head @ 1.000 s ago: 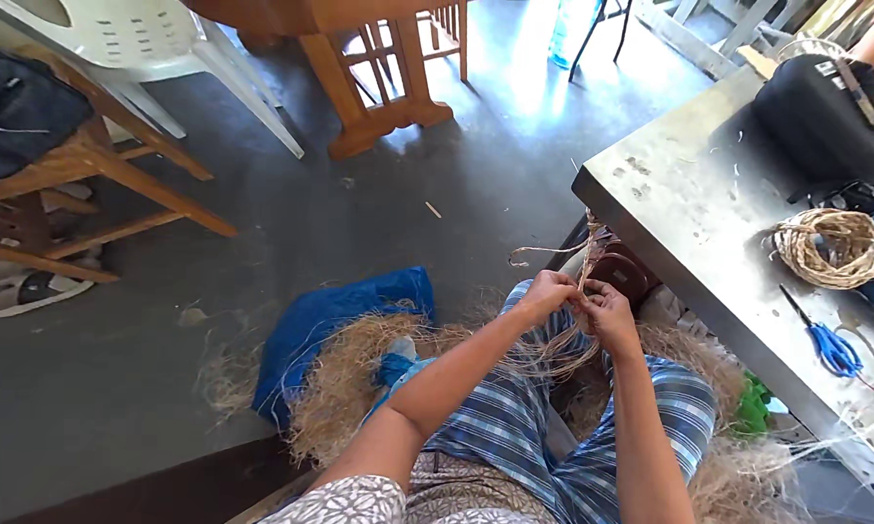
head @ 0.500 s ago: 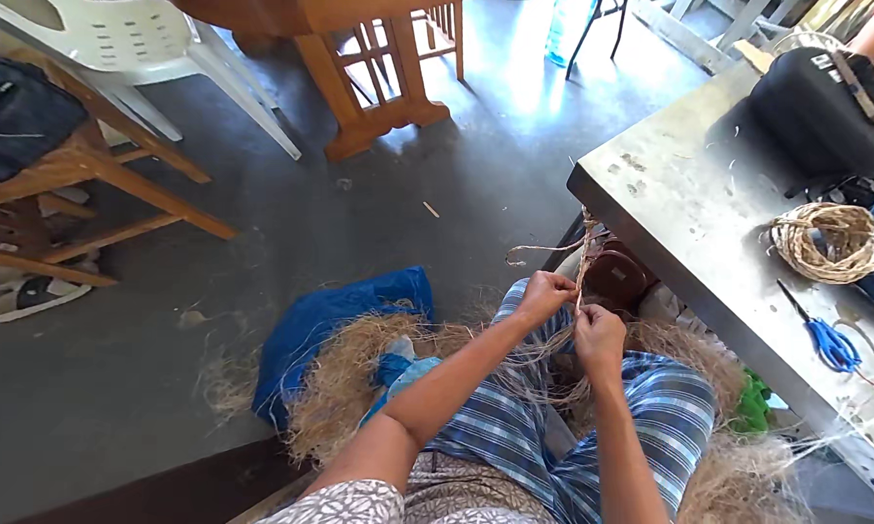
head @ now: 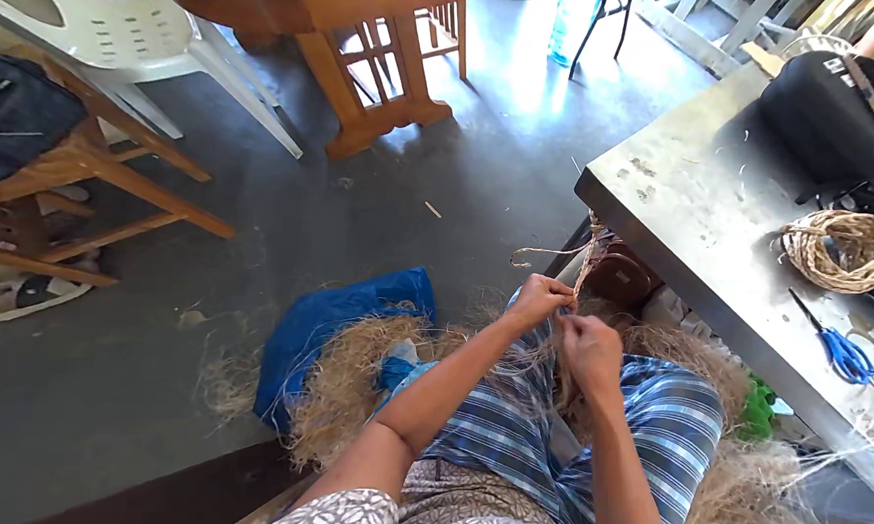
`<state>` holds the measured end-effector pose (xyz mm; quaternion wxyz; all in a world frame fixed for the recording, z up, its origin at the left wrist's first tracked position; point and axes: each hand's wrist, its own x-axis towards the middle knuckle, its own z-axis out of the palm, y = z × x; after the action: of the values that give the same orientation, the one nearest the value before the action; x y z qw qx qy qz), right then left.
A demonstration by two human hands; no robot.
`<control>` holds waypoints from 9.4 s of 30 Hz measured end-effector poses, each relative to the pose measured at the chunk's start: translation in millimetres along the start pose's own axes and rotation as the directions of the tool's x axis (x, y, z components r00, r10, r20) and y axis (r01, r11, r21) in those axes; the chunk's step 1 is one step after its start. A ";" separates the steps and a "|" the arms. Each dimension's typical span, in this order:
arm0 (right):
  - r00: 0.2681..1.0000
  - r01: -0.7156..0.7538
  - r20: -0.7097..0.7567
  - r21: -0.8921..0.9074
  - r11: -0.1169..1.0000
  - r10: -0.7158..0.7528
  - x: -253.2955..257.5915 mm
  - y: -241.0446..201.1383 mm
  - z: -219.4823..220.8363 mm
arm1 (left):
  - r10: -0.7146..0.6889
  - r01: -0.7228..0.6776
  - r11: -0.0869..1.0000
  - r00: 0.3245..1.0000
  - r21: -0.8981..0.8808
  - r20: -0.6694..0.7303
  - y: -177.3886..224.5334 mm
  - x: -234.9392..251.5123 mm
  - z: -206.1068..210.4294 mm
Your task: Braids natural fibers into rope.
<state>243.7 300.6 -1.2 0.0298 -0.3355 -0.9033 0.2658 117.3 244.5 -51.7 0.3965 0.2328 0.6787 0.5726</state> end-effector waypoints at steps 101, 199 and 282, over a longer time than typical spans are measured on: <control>0.938 -0.258 0.347 0.689 0.677 0.005 57.9 74.0 9.6 | -0.023 0.027 0.998 0.998 -0.064 0.060 -12.2 10.1 14.3; 0.912 -0.409 0.383 0.830 0.378 0.147 56.4 45.5 25.3 | 0.286 -0.419 0.405 0.902 0.813 0.322 -109.5 -206.9 -50.0; 0.952 -0.262 0.301 0.700 0.665 0.059 66.9 59.5 37.0 | -0.217 0.424 0.735 0.887 0.529 -0.409 -138.7 -153.9 -331.3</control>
<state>218.5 362.8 -70.9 0.0225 -0.3376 -0.6837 0.6465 -41.4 -103.1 -133.5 0.2792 0.1289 0.9103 0.2770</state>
